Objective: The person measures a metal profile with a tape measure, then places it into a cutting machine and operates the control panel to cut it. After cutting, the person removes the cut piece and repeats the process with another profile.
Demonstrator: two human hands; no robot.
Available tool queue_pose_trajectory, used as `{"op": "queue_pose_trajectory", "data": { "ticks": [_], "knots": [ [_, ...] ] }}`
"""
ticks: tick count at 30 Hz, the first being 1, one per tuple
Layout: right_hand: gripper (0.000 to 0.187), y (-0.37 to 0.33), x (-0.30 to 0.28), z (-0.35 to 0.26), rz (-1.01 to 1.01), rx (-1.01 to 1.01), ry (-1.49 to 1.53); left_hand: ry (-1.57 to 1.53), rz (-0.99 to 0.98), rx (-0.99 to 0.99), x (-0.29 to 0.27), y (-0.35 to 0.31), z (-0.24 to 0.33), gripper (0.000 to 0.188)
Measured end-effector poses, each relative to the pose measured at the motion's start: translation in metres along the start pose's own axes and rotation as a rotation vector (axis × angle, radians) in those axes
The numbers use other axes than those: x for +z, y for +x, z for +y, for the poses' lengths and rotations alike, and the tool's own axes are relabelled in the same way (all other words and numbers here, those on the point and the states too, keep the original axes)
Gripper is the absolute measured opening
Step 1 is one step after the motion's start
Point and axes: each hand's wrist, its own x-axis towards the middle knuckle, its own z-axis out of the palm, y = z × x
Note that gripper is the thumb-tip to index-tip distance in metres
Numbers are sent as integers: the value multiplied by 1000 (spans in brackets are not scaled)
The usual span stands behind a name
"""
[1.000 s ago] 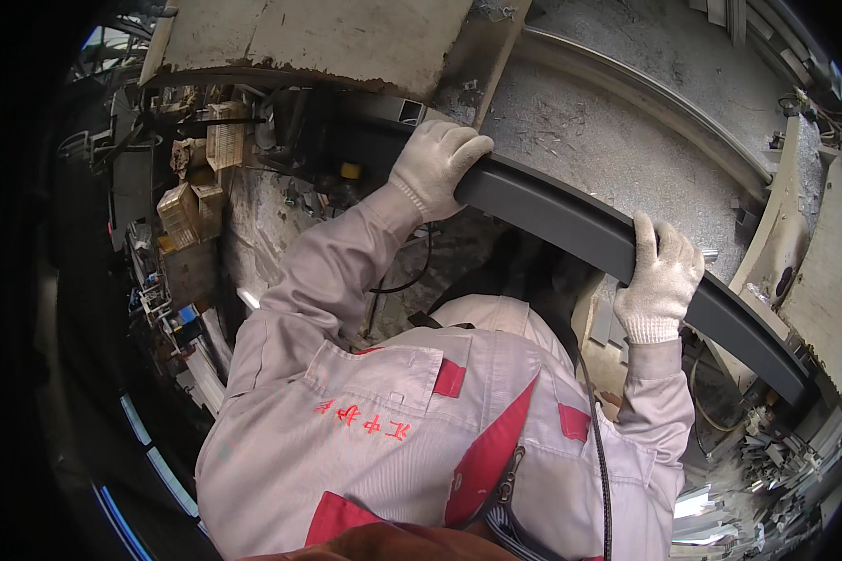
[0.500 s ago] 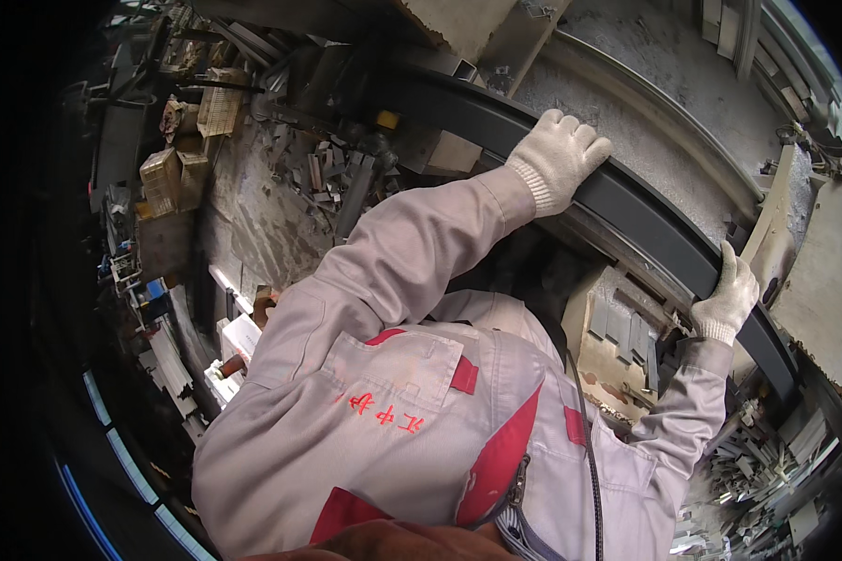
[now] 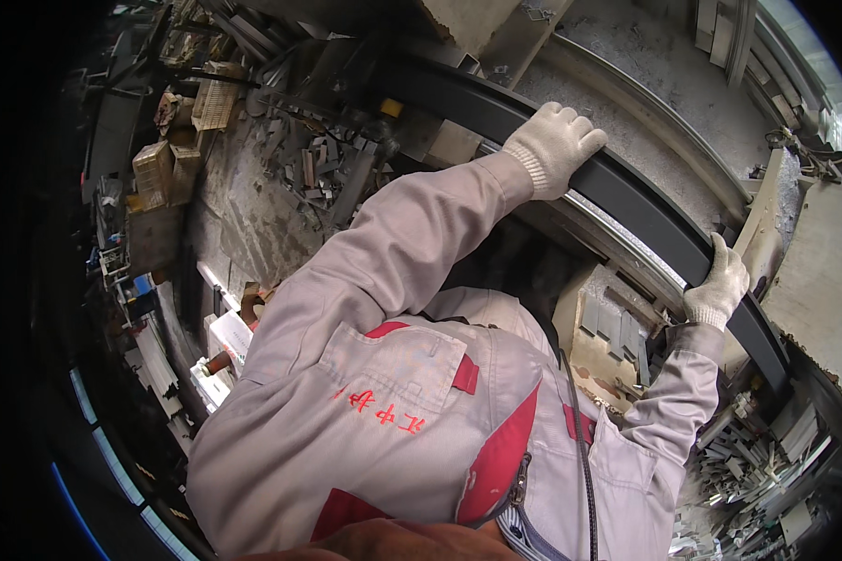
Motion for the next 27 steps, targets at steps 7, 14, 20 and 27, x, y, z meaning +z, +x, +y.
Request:
{"op": "queue_pose_trajectory", "data": {
  "ticks": [7, 14, 20, 27],
  "knots": [
    [94, 1, -1, 1, 8, -46, 22, 20, -51, -2, -1, 2, 1, 58],
    [94, 3, -3, 2, -3, -54, 25, -5, -12, 24, -2, 1, -3, 56],
    [92, 2, 5, 9, 90, -109, 59, 23, 33, 31, 6, -2, -2, 55],
    [96, -7, 19, 13, 157, -148, 32, 3, 78, 34, 17, -5, -4, 55]
  ]
}}
